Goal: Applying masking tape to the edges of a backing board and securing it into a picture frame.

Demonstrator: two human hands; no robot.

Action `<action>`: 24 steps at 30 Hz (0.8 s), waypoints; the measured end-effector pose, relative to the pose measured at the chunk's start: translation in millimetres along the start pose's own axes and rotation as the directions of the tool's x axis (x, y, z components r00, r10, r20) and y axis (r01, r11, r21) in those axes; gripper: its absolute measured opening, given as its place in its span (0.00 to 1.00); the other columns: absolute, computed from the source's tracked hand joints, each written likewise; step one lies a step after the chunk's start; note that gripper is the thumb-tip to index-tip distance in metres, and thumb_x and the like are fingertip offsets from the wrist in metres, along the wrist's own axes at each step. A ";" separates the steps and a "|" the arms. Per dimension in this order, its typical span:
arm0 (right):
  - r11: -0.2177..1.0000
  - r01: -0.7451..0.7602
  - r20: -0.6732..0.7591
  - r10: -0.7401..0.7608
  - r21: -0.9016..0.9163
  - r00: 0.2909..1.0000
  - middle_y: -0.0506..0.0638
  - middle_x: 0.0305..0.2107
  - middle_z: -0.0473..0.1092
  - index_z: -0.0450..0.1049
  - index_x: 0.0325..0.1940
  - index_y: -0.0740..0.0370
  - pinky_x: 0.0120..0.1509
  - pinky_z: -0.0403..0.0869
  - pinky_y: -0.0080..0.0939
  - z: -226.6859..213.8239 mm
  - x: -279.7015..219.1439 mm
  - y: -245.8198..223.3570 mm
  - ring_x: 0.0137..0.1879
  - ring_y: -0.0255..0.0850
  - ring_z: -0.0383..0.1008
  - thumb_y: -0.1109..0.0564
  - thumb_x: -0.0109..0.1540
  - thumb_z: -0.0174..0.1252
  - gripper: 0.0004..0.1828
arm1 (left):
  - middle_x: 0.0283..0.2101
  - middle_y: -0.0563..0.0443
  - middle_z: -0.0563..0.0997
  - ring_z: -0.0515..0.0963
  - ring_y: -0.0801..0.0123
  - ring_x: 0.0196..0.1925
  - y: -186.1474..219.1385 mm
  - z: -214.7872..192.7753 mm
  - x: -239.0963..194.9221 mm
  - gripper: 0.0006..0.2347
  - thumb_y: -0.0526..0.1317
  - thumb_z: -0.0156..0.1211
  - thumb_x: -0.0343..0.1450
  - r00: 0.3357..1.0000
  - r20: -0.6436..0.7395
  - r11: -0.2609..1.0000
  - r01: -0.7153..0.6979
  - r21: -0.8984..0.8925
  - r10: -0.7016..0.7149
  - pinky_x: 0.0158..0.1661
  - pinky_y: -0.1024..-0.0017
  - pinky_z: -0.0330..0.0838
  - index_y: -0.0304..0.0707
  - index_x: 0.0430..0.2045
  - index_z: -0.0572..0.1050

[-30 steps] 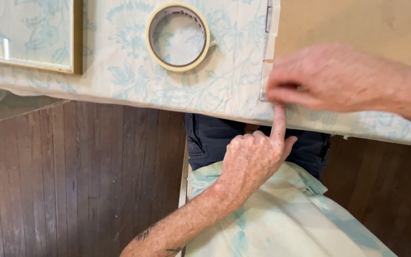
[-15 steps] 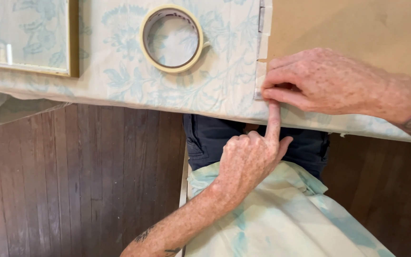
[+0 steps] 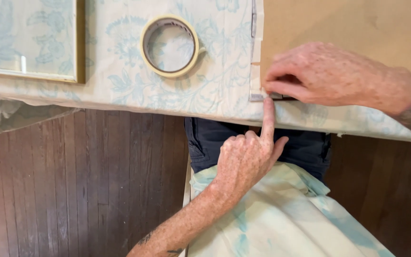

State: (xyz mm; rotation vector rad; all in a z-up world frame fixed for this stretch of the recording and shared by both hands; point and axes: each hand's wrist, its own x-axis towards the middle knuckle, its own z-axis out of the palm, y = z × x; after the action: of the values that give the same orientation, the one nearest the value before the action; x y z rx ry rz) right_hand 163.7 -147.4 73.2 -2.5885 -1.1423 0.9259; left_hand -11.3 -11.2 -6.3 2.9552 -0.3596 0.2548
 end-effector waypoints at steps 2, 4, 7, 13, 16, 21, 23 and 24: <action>1.000 0.006 -0.019 -0.006 -0.006 1.000 0.46 0.28 0.77 0.80 0.39 0.54 0.42 0.73 0.48 -3.1 -2.2 2.6 0.33 0.45 0.77 0.43 0.69 0.52 0.17 | 0.12 0.60 0.67 0.66 0.73 0.10 -4.8 -6.5 5.0 0.35 0.62 0.59 0.74 1.000 -0.005 0.998 -0.018 -0.060 0.018 0.15 0.71 0.63 0.34 0.69 0.66; 1.000 0.008 -0.037 -0.009 -0.010 0.999 0.47 0.29 0.78 0.80 0.40 0.55 0.42 0.73 0.50 -0.6 -3.5 -0.6 0.33 0.47 0.78 0.44 0.69 0.52 0.17 | 0.13 0.59 0.71 0.68 0.73 0.12 -7.1 -11.8 4.0 0.34 0.60 0.58 0.76 0.999 -0.008 0.992 -0.040 -0.122 0.040 0.17 0.71 0.65 0.30 0.68 0.66; 0.998 -0.014 0.054 0.010 0.069 0.999 0.42 0.30 0.77 0.80 0.44 0.48 0.46 0.76 0.40 7.4 1.7 -5.8 0.34 0.36 0.76 0.41 0.69 0.49 0.16 | 0.16 0.61 0.65 0.66 0.73 0.16 -15.6 -18.6 1.3 0.26 0.54 0.64 0.77 0.978 -0.196 0.981 -0.109 -0.163 0.077 0.20 0.72 0.64 0.33 0.63 0.73; 0.961 -0.187 0.114 0.213 -0.204 0.970 0.43 0.36 0.78 0.78 0.49 0.48 0.51 0.80 0.46 -9.3 -2.9 -12.3 0.43 0.41 0.79 0.39 0.70 0.48 0.18 | 0.35 0.48 0.75 0.71 0.58 0.32 -32.8 -39.2 20.2 0.13 0.44 0.59 0.77 0.948 -0.306 0.962 -0.160 -0.221 0.087 0.31 0.64 0.65 0.30 0.44 0.76; 0.998 -0.009 0.052 0.012 -0.070 0.999 0.43 0.34 0.77 0.78 0.45 0.49 0.50 0.78 0.45 3.1 -0.9 -8.9 0.39 0.41 0.77 0.43 0.71 0.48 0.15 | 0.55 0.42 0.79 0.79 0.53 0.51 -35.5 -34.1 19.5 0.12 0.42 0.64 0.76 0.949 -0.304 0.968 -0.145 -0.202 0.079 0.45 0.58 0.70 0.28 0.45 0.78; 0.975 -0.035 0.119 0.062 -0.219 0.991 0.43 0.35 0.77 0.76 0.48 0.47 0.50 0.80 0.42 1.7 1.5 -6.7 0.41 0.39 0.79 0.39 0.71 0.47 0.17 | 0.59 0.44 0.78 0.78 0.57 0.58 -35.6 -30.6 20.4 0.17 0.46 0.63 0.76 0.959 -0.265 0.980 -0.143 -0.142 0.101 0.54 0.58 0.69 0.30 0.52 0.77; 0.988 -0.011 0.064 0.021 -0.155 0.998 0.44 0.33 0.78 0.77 0.44 0.49 0.50 0.78 0.48 3.1 3.2 -3.9 0.41 0.44 0.78 0.40 0.70 0.48 0.16 | 0.58 0.45 0.78 0.78 0.58 0.58 -34.0 -29.3 23.3 0.17 0.46 0.64 0.76 0.956 -0.275 0.982 -0.139 -0.129 0.099 0.55 0.58 0.69 0.31 0.51 0.78; 0.996 0.026 0.007 -0.026 -0.085 1.000 0.46 0.32 0.79 0.78 0.41 0.51 0.50 0.76 0.53 6.3 5.4 -4.8 0.42 0.49 0.78 0.41 0.70 0.50 0.17 | 0.58 0.46 0.78 0.79 0.60 0.58 -34.8 -29.8 21.5 0.16 0.46 0.65 0.76 0.957 -0.275 0.985 -0.130 -0.111 0.095 0.55 0.58 0.69 0.32 0.51 0.78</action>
State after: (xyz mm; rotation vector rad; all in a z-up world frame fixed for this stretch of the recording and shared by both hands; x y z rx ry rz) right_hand 159.7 -140.8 67.5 -2.6321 -1.2396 0.8989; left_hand 13.5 22.6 22.2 2.7287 -0.4871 0.6155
